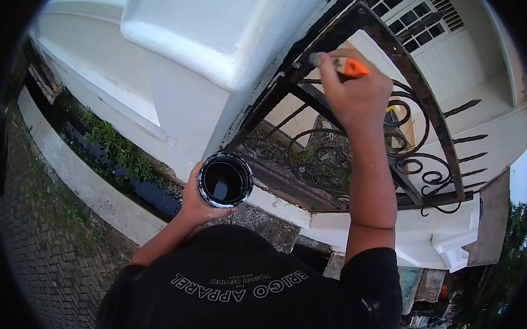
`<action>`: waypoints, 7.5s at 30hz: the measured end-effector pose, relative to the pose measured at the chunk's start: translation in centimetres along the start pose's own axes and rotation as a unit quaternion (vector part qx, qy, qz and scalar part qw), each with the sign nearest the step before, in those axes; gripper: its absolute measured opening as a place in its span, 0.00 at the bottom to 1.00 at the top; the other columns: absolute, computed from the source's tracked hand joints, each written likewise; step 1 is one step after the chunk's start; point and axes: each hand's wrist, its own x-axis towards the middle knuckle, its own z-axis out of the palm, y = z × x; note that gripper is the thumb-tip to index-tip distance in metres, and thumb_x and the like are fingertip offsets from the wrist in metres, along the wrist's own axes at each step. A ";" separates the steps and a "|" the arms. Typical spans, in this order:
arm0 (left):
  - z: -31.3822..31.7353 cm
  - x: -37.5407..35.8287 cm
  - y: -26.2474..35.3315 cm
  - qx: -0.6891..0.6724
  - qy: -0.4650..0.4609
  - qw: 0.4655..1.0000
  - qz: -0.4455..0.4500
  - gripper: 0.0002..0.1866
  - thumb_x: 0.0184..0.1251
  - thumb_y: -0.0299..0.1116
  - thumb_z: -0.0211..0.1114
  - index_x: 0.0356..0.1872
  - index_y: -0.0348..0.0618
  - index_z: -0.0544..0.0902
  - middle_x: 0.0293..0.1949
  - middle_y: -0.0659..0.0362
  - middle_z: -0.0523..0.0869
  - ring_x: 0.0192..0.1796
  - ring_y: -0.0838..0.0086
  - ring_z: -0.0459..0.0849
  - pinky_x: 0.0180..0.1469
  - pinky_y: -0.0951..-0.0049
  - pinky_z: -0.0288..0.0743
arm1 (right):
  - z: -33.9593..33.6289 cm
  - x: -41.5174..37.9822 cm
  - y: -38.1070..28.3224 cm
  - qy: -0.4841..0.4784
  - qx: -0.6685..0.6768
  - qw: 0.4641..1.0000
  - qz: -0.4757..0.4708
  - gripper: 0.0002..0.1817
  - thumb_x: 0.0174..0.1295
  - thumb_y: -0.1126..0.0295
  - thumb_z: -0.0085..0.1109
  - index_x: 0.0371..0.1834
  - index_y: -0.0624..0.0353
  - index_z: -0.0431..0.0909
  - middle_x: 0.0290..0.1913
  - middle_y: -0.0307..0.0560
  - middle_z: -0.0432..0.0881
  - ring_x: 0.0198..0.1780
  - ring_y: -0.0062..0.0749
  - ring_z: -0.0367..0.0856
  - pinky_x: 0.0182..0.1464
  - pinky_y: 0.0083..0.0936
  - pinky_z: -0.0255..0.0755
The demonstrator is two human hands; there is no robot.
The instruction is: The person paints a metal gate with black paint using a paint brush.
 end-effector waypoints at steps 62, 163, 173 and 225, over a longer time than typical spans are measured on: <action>-2.5 0.6 1.3 -0.039 -0.023 0.999 -0.018 0.59 0.33 0.38 0.89 0.70 0.36 0.62 0.61 0.50 0.78 0.64 0.63 0.78 0.68 0.62 0.70 | 4.8 -6.1 5.0 0.284 0.374 0.821 0.325 0.11 0.66 0.75 0.65 0.41 0.75 0.78 0.31 0.56 0.85 0.28 0.34 0.87 0.31 0.25 0.86; -3.0 2.4 1.8 0.020 -0.075 0.997 -0.009 0.60 0.33 0.41 0.89 0.69 0.36 0.59 0.62 0.48 0.76 0.66 0.61 0.76 0.69 0.60 0.68 | 3.7 -16.6 1.0 0.185 0.306 0.899 0.251 0.09 0.57 0.79 0.74 0.38 0.64 0.84 0.33 0.42 0.86 0.33 0.16 0.80 0.35 0.14 0.75; -0.5 3.2 -0.1 0.046 -0.043 0.998 0.016 0.60 0.34 0.35 0.88 0.71 0.36 0.57 0.63 0.49 0.75 0.66 0.63 0.77 0.69 0.62 0.70 | -2.8 -11.4 -3.3 -0.145 0.270 0.931 0.197 0.06 0.55 0.77 0.72 0.33 0.64 0.84 0.32 0.43 0.86 0.31 0.21 0.82 0.33 0.19 0.75; -1.0 2.6 -0.5 -0.033 0.069 0.997 -0.032 0.60 0.36 0.33 0.88 0.71 0.35 0.57 0.62 0.47 0.75 0.65 0.62 0.78 0.67 0.62 0.72 | 3.2 -6.9 6.6 0.001 -0.011 0.992 -0.123 0.06 0.54 0.73 0.75 0.32 0.60 0.87 0.33 0.47 0.88 0.33 0.35 0.88 0.37 0.27 0.81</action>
